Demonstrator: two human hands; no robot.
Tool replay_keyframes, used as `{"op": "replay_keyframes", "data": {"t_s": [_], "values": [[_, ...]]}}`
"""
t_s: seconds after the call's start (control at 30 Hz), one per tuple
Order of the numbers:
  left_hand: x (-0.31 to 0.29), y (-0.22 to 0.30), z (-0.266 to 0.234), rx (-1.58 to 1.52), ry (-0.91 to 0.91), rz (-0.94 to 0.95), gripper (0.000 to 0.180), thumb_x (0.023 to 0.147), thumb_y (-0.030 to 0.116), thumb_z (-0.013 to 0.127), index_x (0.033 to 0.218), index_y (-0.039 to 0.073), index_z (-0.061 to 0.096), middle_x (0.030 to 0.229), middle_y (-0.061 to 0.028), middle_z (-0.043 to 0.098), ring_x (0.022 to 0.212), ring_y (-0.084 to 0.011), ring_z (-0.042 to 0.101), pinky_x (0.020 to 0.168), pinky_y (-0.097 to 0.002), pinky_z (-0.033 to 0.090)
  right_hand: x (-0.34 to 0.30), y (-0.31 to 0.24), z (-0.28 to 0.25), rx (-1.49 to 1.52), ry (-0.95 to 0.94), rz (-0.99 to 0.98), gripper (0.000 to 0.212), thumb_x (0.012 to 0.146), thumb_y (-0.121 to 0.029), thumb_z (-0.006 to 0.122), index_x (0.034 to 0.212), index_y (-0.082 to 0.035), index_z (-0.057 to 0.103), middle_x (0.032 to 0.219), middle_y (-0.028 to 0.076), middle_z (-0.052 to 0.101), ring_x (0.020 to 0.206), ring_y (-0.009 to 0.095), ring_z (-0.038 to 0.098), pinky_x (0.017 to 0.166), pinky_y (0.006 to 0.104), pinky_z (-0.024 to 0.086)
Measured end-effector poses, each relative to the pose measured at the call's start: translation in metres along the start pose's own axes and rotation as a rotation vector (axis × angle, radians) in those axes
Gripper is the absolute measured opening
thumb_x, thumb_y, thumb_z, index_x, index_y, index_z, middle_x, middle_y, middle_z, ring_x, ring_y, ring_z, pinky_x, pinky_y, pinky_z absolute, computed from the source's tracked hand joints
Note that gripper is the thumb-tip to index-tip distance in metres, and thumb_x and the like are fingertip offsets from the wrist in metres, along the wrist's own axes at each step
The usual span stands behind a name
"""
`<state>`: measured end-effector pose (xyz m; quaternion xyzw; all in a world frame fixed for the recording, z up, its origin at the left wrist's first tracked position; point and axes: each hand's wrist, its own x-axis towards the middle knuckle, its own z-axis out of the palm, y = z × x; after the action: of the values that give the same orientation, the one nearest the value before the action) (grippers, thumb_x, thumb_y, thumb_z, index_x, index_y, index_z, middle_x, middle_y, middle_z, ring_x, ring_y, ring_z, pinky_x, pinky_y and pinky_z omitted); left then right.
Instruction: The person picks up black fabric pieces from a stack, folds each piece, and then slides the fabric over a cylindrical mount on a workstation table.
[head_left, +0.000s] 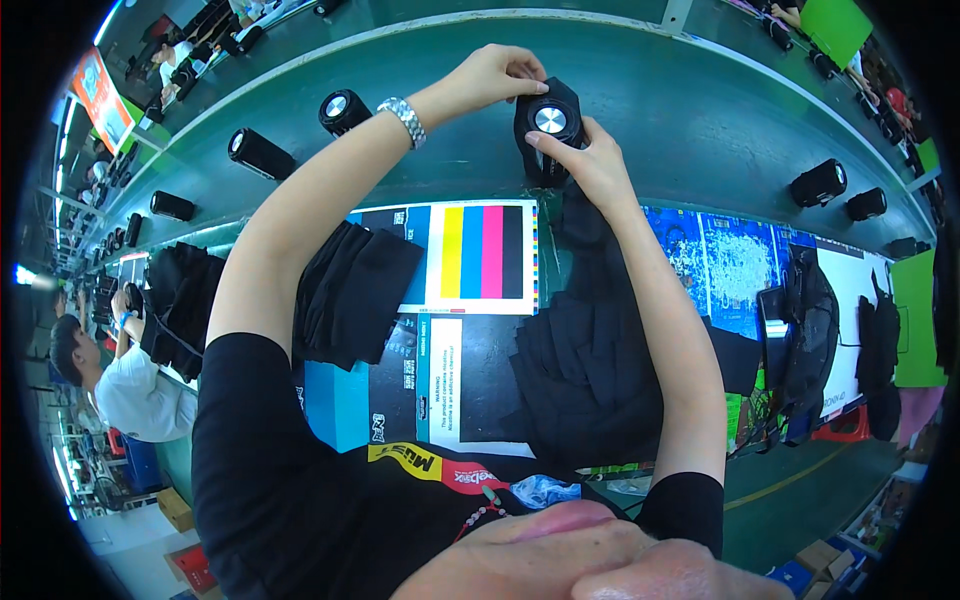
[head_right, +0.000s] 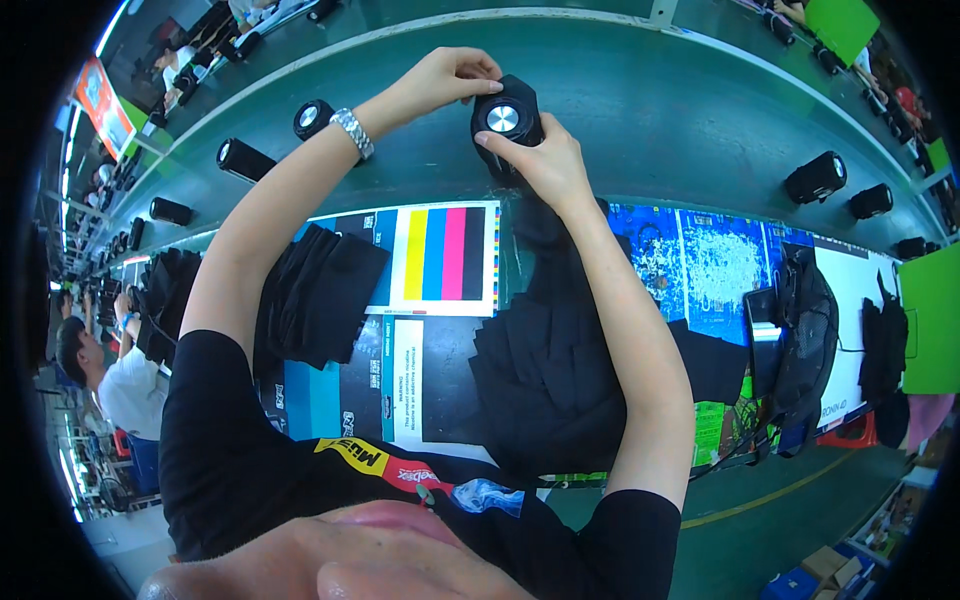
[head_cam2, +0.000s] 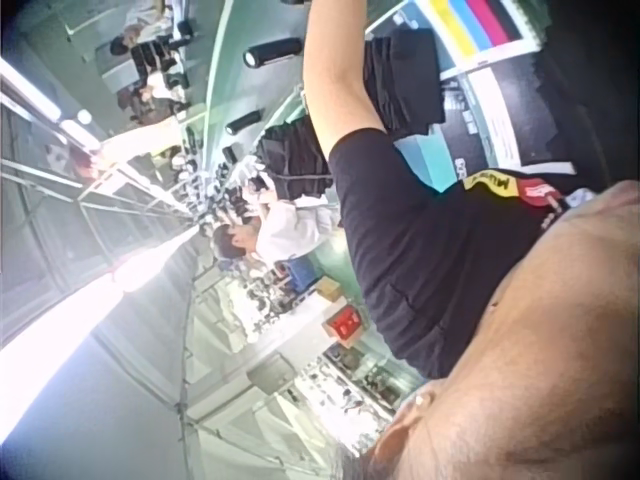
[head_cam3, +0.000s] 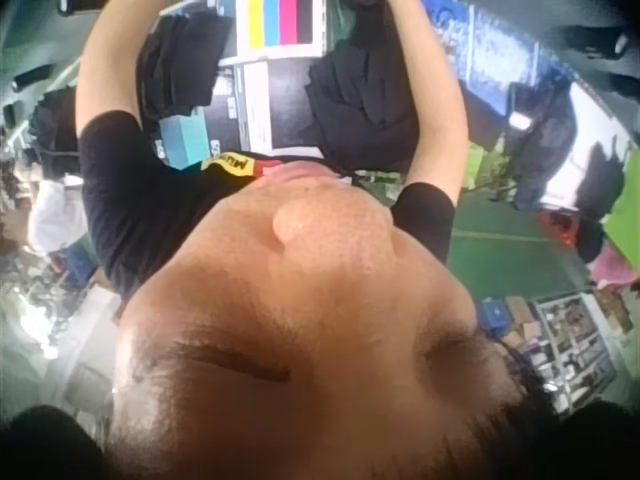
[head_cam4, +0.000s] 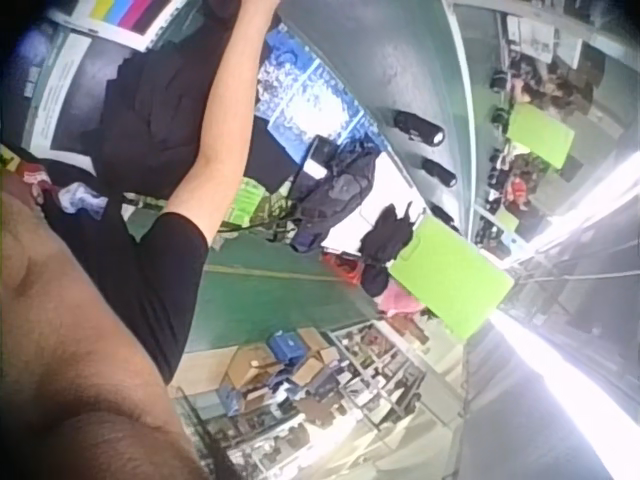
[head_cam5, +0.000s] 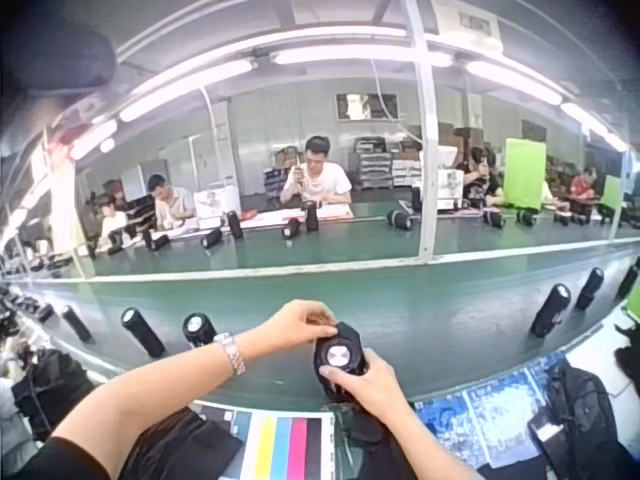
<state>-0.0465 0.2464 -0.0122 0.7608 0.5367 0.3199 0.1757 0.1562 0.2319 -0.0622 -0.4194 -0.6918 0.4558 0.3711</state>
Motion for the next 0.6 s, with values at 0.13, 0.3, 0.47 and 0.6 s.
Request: {"op": "replay_keyframes", "data": {"t_s": [0.13, 0.3, 0.47, 0.6], "values": [[0.007, -0.003, 0.007, -0.313, -0.28, -0.458, 0.033, 0.086, 0.039, 0.068, 0.092, 0.007, 0.071, 0.071, -0.0003, 0.061, 0.064, -0.0061, 0.053, 0.058, -0.0199, 0.043, -0.006, 0.002, -0.004, -0.039, -0.009, 0.0, 0.06, 0.069, -0.041, 0.079, 0.104, 0.004, 0.063, 0.097, 0.013, 0.067, 0.088, 0.017, 0.064, 0.079, 0.0283, 0.049], [0.009, -0.013, 0.018, -0.073, -0.123, -0.098, 0.034, 0.086, 0.035, 0.068, 0.076, 0.003, 0.069, 0.059, -0.0027, 0.056, 0.054, -0.0106, 0.051, 0.052, -0.0229, 0.04, -0.005, 0.004, -0.008, -0.032, -0.007, 0.015, 0.058, 0.068, -0.043, 0.08, 0.099, 0.005, 0.065, 0.09, 0.013, 0.068, 0.082, 0.016, 0.064, 0.075, 0.0282, 0.049], [0.009, 0.038, 0.005, 0.466, 0.045, 0.42, 0.036, 0.09, 0.031, 0.058, 0.072, 0.001, 0.066, 0.07, -0.0125, 0.064, 0.066, -0.03, 0.061, 0.061, -0.0376, 0.047, 0.001, 0.019, -0.018, 0.017, -0.027, -0.028, 0.068, 0.06, -0.056, 0.08, 0.088, 0.005, 0.067, 0.079, 0.015, 0.068, 0.075, 0.022, 0.067, 0.068, 0.0302, 0.052], [-0.005, 0.058, 0.012, 0.3, 0.097, 0.46, 0.029, 0.084, 0.022, 0.064, 0.066, 0.0, 0.061, 0.065, -0.0161, 0.057, 0.063, -0.0354, 0.057, 0.056, -0.0407, 0.044, 0.003, 0.023, -0.02, -0.193, 0.038, -0.08, 0.071, 0.058, -0.064, 0.077, 0.087, 0.0, 0.07, 0.076, 0.012, 0.069, 0.071, 0.02, 0.068, 0.07, 0.0324, 0.052]]}}
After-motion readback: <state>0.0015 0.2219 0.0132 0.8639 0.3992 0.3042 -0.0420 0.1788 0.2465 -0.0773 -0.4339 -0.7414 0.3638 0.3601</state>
